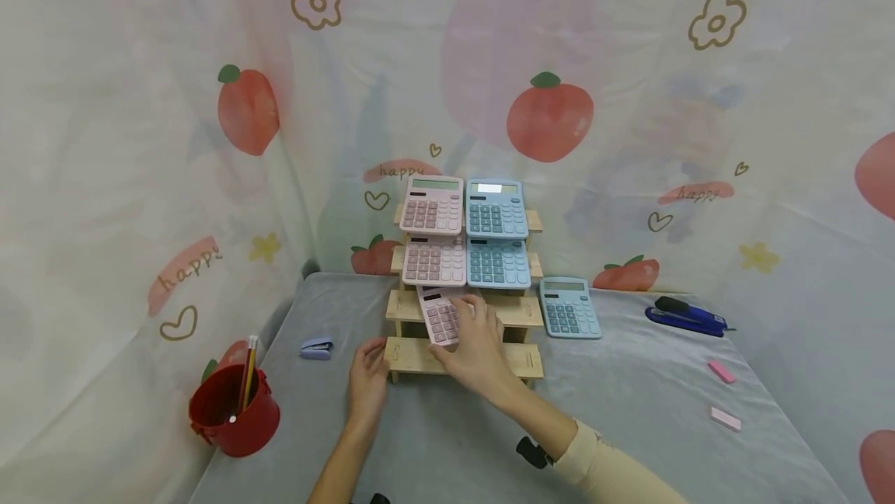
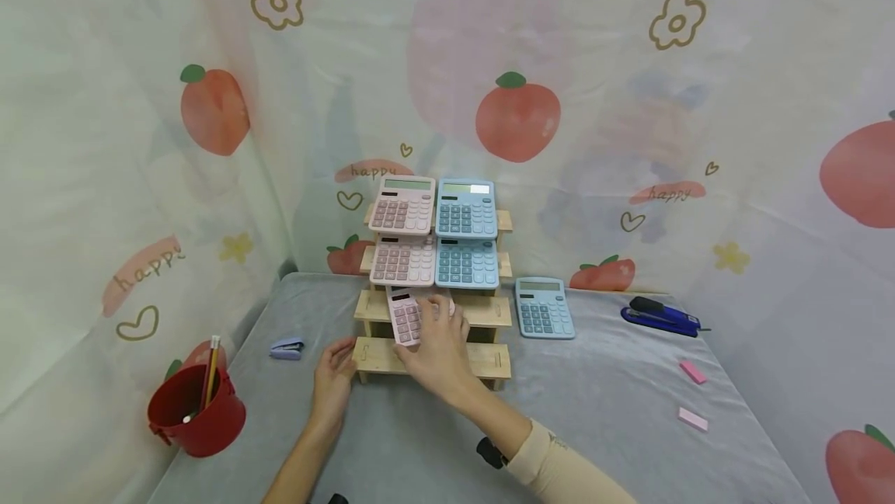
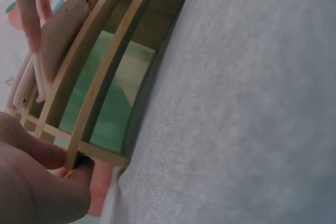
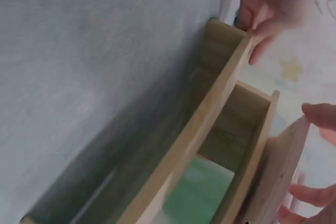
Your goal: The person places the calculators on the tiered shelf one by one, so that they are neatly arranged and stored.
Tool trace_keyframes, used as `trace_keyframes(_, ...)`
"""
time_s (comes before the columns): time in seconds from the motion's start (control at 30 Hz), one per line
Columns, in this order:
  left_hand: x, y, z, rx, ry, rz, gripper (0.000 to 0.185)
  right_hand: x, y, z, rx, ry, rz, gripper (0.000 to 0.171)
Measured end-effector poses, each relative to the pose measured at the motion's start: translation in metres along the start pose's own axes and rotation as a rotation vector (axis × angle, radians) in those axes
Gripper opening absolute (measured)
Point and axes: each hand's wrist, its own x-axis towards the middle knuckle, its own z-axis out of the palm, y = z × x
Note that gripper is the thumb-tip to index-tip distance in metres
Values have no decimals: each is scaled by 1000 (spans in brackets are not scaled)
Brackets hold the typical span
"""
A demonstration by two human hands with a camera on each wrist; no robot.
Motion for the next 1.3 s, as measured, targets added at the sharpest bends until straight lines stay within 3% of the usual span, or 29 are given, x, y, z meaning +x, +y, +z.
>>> trace_keyframes(0.2, -1, 1, 1, 1, -2, -3, 42, 9, -7, 23, -80, 63, -3, 83)
trace_keyframes(0.37, 0, 1, 1, -2, -17, -4, 42, 14, -13, 31, -98, 61, -23, 73)
trace_keyframes(0.67, 0, -1, 4, 10, -7, -7, 42, 5, 1, 18, 13, 48, -21, 68)
trace_keyframes(0.87, 4, -2, 0, 13, -3, -13, 44, -2, 28, -6, 12, 155, -66, 54)
trace_keyframes(1.1, 2, 4, -1, 6, -17, -11, 44, -11, 81, -44, 13, 319, -59, 37)
trace_keyframes(1.3, 1, 2, 1, -2, -26, -12, 45, -16, 128, -74, -50, 352, 14, 33)
